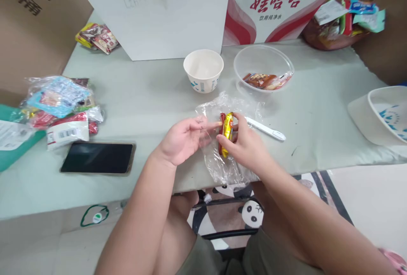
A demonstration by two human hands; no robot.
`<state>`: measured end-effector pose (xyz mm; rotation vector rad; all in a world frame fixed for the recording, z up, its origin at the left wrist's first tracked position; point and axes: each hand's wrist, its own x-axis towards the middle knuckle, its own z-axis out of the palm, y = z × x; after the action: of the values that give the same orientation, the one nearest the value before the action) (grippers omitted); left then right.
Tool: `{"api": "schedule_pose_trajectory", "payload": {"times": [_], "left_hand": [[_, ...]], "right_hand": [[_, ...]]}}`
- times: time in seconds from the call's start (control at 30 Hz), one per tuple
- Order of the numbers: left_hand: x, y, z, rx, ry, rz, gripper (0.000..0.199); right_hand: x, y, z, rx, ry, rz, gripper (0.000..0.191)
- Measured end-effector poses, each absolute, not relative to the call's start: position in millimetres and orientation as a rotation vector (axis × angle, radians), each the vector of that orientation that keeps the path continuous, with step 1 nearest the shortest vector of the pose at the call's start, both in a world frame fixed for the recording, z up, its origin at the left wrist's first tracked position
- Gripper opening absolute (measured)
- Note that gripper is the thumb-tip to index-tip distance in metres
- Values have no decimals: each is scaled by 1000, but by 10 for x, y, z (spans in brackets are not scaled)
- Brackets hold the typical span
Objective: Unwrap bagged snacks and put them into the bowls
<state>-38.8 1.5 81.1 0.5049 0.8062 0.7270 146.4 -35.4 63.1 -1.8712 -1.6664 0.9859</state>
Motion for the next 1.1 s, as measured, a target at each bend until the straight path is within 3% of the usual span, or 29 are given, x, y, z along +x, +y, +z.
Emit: {"api": "schedule_pose_trajectory", "payload": {"times": [0.2, 0.37, 0.57, 0.77, 0.97, 1.1], "left_hand": [[-376, 22, 806, 438, 583, 728, 5], [-460, 80, 900, 252, 768, 929, 8], [-549, 100, 990, 108, 1022, 1095, 7], [-604, 113, 920, 145, 1000, 1046, 7], [-616, 147, 878, 168, 990, 1052, 8], [-614, 139, 907, 106, 994, 1019, 7]], "right_hand": [[1519, -329, 578, -1525, -1211, 1269, 69], [1516, -294, 567, -1245, -679, 1503, 63], [1709, -336, 750, -1255, -658, 1218, 36], [1931, -298, 1168, -1288, -749, 825, 35], [2133, 210, 1600, -1234, -735, 865, 7], [2138, 749, 1689, -1288, -795, 783, 18]]}}
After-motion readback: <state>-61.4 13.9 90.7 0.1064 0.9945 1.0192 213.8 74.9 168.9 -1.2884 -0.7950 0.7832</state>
